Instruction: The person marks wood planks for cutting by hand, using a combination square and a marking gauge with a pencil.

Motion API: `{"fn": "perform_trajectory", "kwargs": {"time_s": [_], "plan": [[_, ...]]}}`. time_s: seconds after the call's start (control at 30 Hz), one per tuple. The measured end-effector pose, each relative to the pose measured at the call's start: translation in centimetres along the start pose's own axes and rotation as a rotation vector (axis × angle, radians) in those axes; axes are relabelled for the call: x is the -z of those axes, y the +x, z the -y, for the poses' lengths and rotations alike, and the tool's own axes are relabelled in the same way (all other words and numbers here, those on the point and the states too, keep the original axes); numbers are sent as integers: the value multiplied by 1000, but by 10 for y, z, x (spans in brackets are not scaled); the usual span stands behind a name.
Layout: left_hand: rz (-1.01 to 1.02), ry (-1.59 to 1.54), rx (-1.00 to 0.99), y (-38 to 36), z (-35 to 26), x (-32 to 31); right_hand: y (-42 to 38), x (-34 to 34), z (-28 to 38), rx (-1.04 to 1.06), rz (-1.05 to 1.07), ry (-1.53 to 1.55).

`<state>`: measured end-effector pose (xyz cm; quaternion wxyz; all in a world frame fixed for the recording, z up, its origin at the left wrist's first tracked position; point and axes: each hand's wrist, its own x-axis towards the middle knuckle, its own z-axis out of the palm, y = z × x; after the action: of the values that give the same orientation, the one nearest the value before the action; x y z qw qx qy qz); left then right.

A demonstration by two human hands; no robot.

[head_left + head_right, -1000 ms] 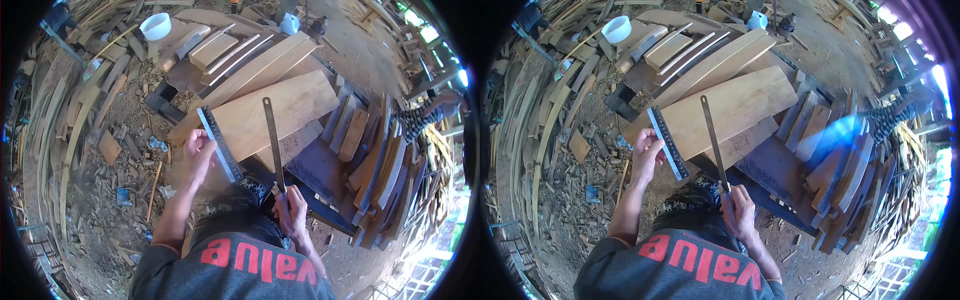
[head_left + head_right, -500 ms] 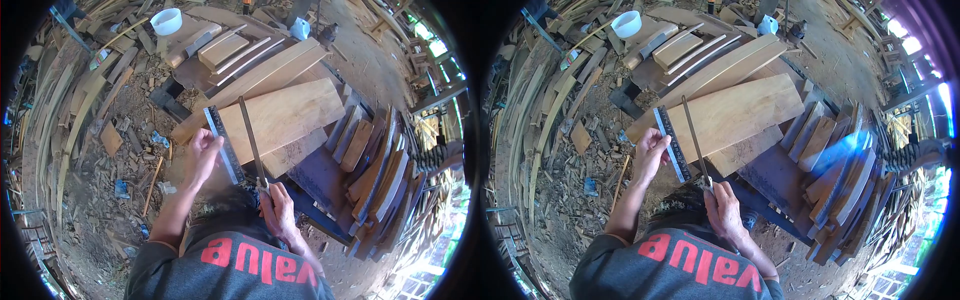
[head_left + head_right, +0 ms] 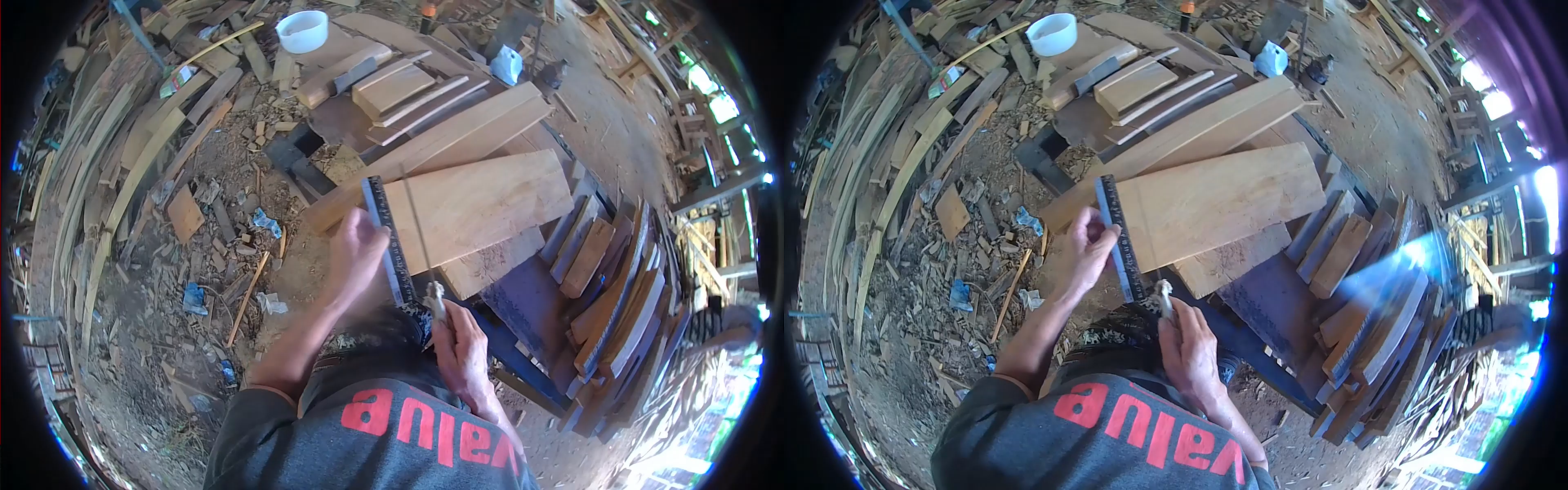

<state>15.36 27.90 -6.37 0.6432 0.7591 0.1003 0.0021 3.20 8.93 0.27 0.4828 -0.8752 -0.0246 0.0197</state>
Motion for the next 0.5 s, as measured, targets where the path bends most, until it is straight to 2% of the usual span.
{"fn": "perform_trajectory", "kwargs": {"time_s": [0.07,0.2,0.3,0.37,0.43,0.5], "plan": [[-21,-10,-55,-2,-4,-2,-3,2,2,-45,-1,-44],[-16,6,2,-4,-18,1,-6,2,-1,-34,16,-64],[-13,-7,-34,-3,-16,1,-6,-3,-2,-50,2,-43],[18,-33,2,-1,-15,2,-4,-3,4,-81,-3,-70],[28,-41,56,-1,-10,2,-3,-4,5,39,-73,-54],[47,-60,71,0,-8,0,-8,-2,7,-15,-57,-50]]}}
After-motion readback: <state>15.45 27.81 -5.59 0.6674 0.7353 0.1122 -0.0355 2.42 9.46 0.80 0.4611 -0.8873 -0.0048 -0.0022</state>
